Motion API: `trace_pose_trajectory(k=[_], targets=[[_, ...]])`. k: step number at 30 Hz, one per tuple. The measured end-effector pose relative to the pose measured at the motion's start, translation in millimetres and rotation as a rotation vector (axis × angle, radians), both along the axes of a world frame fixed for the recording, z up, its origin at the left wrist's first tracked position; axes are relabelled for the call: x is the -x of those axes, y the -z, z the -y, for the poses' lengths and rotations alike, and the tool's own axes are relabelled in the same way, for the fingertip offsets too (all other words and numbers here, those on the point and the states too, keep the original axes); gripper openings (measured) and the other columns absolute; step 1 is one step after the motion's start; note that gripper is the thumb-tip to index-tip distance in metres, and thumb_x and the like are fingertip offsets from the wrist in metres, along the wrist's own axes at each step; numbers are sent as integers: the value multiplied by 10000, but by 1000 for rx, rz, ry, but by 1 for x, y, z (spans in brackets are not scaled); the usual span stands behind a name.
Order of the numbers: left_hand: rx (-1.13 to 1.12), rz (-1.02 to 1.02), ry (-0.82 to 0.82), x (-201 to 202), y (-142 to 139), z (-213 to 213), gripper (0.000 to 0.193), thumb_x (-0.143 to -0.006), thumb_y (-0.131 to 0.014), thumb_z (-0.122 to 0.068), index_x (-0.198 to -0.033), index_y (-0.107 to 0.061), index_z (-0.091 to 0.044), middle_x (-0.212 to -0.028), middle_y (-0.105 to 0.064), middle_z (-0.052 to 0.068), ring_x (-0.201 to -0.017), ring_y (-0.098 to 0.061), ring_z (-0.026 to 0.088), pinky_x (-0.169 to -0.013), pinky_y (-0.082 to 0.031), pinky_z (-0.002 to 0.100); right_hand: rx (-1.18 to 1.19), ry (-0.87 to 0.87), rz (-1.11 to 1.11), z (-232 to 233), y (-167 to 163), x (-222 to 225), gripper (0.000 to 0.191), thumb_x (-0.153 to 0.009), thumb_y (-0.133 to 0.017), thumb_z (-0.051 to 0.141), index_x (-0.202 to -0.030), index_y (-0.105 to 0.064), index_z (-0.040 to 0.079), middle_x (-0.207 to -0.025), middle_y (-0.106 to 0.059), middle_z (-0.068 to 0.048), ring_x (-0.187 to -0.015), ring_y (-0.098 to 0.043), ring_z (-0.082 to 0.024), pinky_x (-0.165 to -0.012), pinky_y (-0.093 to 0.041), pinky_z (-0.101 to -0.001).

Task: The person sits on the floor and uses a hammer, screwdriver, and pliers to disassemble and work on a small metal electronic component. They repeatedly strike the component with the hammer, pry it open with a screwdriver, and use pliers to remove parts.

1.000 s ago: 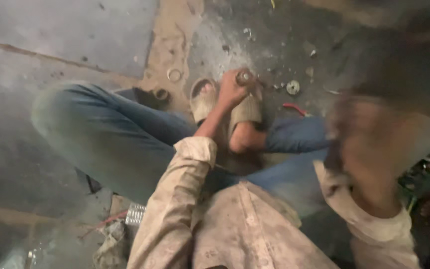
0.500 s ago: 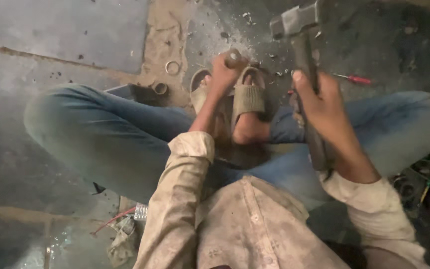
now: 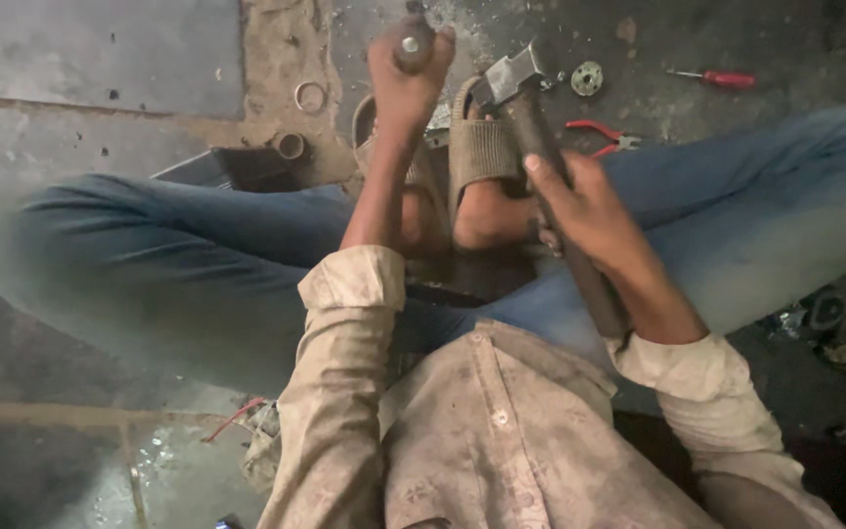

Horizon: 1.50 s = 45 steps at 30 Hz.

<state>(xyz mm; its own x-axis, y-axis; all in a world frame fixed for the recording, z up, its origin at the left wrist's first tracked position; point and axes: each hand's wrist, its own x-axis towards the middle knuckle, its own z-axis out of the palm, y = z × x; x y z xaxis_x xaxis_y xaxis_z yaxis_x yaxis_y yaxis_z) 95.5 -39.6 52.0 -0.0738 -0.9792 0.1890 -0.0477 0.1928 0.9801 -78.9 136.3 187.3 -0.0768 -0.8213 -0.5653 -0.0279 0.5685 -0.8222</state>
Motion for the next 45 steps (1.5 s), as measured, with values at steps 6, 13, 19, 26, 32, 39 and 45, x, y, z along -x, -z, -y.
trace_pose_trajectory(k=[6, 13, 19, 26, 32, 39, 45], targets=[[-72, -47, 64, 3, -4, -8, 349, -921, -738, -96, -677, -493, -49, -617, -422, -60, -598, -379, 50, -536, -319, 312, -6, 1, 10, -3, 11, 2, 350, -1029, -598, 408, -937, -568, 71, -621, -507, 11, -439, -483, -81, -377, -390, -275], [-67, -55, 75, 4, 11, -14, 355, -921, -727, -95, -677, -473, -43, -619, -408, -60, -604, -373, 50, -539, -319, 310, 311, -179, -179, -6, 25, 6, 420, -1130, -604, 434, -1056, -636, 22, -820, -597, 8, -725, -549, -57, -573, -456, -269], [-69, -58, 101, 5, 10, -16, 355, -915, -734, -93, -667, -485, -43, -609, -435, -62, -589, -389, 44, -525, -325, 305, 43, -89, -112, -4, 11, 1, 440, -1028, -592, 469, -972, -595, 33, -682, -545, 10, -524, -529, -70, -433, -435, -273], [-41, -45, 106, 6, 12, -16, 306, -899, -725, -93, -669, -532, -36, -586, -483, -57, -569, -434, 38, -515, -357, 296, 28, -99, -118, 1, -3, 0, 436, -1020, -582, 472, -948, -565, 42, -622, -522, -3, -466, -509, -89, -401, -407, -285], [-27, -32, 115, 7, 16, -16, 303, -906, -727, -101, -691, -525, -31, -614, -476, -33, -595, -444, 48, -538, -378, 298, -1, -101, -136, 3, -9, -2, 428, -1022, -572, 472, -941, -563, 51, -610, -529, -7, -443, -521, -102, -393, -409, -294], [-58, 43, 157, 8, 23, -17, 223, -879, -725, -115, -703, -607, -46, -606, -601, -25, -562, -548, 52, -529, -451, 293, 121, -175, -310, -3, 1, 3, 431, -1041, -582, 460, -959, -596, 36, -648, -567, -25, -544, -566, -130, -481, -444, -316], [-107, 45, 138, 9, 15, -22, 251, -893, -740, -138, -718, -584, -45, -609, -528, 1, -585, -477, 69, -533, -421, 315, 318, -202, -499, 15, -30, -7, 432, -1065, -592, 433, -984, -610, 10, -707, -604, -37, -626, -613, -128, -556, -474, -321]])
